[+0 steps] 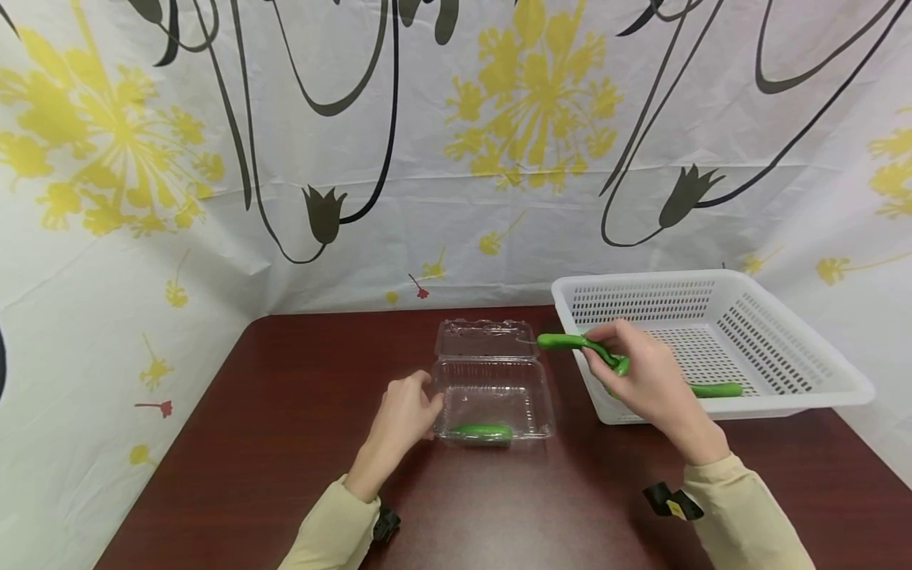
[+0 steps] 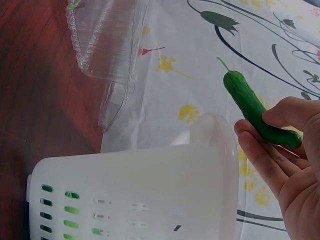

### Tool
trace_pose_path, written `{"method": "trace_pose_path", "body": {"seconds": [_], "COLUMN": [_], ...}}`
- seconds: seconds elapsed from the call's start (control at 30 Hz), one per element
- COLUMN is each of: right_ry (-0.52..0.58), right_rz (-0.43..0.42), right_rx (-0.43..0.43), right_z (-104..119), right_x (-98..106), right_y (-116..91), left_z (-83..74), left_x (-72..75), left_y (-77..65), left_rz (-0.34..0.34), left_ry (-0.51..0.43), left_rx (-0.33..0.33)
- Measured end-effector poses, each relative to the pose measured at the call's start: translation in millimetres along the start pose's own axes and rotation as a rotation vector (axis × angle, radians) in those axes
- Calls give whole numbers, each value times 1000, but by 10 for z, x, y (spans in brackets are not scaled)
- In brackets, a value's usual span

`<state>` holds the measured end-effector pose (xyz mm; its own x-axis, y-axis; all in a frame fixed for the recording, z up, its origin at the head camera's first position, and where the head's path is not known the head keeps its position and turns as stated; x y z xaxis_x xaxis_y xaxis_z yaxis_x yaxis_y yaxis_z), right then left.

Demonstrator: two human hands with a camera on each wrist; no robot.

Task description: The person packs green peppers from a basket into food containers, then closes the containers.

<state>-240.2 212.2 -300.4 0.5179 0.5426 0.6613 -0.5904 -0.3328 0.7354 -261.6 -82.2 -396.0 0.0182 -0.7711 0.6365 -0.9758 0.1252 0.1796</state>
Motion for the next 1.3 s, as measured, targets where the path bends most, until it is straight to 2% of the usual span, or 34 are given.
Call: {"method": "trace_pose_path", "body": {"seconds": [0.37,0.63,0.97,1.3], "right_ry": [10,16,45,51], "right_rz": [-9,-46,-3,15], "right_rx": [15,39,-3,14], "right_z": [80,131,164,211], "right_x": [-39,-66,-157,-221], "right_y": [-2,-9,-44,-43], "left_z": [-1,7,11,24], "left_x": [6,5,-6,-8], "left_y": [-2,-6,8,12], "left_rz": [-1,-2,4,13], "left_ry": [4,-3,-11,-18], "left_rx": [-3,-7,-4,23]}}
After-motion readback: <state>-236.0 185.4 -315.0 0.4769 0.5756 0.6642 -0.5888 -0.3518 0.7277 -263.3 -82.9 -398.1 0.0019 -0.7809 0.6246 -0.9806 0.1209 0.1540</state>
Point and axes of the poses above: each hand's wrist, its own y-axis towards the middle knuckle, its own x-axis out of the back of the hand, z = x × y, the point moved 7 cm from there along y, towards the middle knuckle, and after that the axes turned 7 degrees about -y, right-handed, at the moved point
